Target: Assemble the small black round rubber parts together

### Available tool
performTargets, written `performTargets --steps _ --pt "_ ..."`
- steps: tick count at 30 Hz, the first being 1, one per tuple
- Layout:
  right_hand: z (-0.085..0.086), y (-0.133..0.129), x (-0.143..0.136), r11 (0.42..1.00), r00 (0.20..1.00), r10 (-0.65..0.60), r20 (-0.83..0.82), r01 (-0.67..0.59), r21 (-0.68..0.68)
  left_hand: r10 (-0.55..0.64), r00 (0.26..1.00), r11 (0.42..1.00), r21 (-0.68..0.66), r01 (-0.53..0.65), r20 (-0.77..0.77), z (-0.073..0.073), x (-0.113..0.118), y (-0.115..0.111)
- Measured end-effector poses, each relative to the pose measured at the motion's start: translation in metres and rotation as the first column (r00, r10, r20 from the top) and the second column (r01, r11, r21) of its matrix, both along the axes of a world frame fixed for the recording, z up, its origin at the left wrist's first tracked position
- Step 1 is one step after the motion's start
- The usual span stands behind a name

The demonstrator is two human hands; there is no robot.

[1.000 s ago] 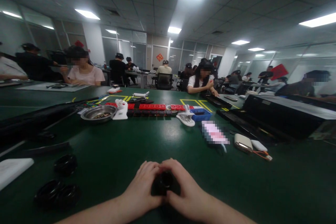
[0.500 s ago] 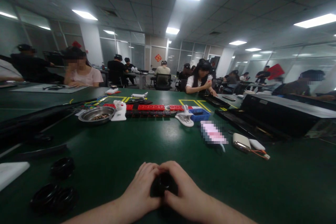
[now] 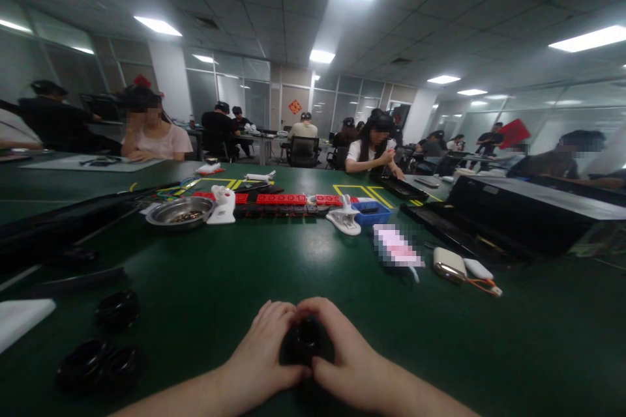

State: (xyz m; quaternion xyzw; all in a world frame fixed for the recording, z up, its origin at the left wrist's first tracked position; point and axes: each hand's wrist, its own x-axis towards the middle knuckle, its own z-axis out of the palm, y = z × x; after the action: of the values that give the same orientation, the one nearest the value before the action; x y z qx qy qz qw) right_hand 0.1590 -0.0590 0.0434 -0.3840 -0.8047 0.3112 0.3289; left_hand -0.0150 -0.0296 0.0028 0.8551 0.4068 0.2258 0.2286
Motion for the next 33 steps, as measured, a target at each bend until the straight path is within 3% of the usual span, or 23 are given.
performTargets --steps 2,7,9,11,16,18,23,25,30,33 --pt "0.0015 0.0001 0.0022 1.0 1.0 -0.005 -0.016 0.005 -0.014 0.0 1.0 1.0 -0.007 0.0 -0.007 0.0012 -0.0001 -0.0005" --pt "-0.0022 0.0029 0.0011 0.973 0.972 -0.231 0.037 0.231 0.022 0.016 1.0 1.0 -0.007 -0.016 -0.005 0.0069 0.0018 -0.0035" --pt "-0.0037 0.0026 -0.0016 0.968 0.964 -0.252 0.084 0.249 0.043 0.02 1.0 1.0 0.002 -0.02 -0.001 0.0074 0.0021 -0.0045" --pt "-0.0031 0.001 -0.0035 0.98 0.974 -0.196 0.11 0.19 0.065 0.016 1.0 1.0 -0.003 -0.016 -0.005 0.0071 0.0021 -0.0048" --pt "0.0031 -0.0029 -0.0001 0.996 0.997 0.079 0.024 -0.08 0.034 0.001 1.0 1.0 -0.031 -0.002 -0.016 0.0062 0.0012 -0.0029" --pt "0.0032 -0.0019 0.0019 0.999 0.999 0.032 0.027 -0.033 0.04 0.005 1.0 1.0 -0.02 -0.005 -0.01 0.0064 0.0012 -0.0022" --pt "-0.0023 0.0029 0.001 0.973 0.97 -0.225 0.093 0.219 0.066 0.006 1.0 1.0 -0.012 -0.007 -0.013 0.0073 0.0022 -0.0025" --pt "-0.002 0.0027 0.0004 0.978 0.974 -0.203 0.101 0.198 0.057 0.005 1.0 1.0 -0.011 -0.005 -0.016 0.0071 0.0023 -0.0027" --pt "0.0045 -0.0012 0.003 0.998 0.999 0.05 0.016 -0.05 -0.032 0.002 1.0 1.0 -0.018 -0.002 -0.018 0.0066 0.0017 -0.0024" --pt "0.003 -0.0005 0.0033 1.0 0.999 -0.02 0.034 0.021 -0.015 0.008 1.0 0.999 -0.031 -0.009 -0.025 0.0082 0.0021 -0.0027"
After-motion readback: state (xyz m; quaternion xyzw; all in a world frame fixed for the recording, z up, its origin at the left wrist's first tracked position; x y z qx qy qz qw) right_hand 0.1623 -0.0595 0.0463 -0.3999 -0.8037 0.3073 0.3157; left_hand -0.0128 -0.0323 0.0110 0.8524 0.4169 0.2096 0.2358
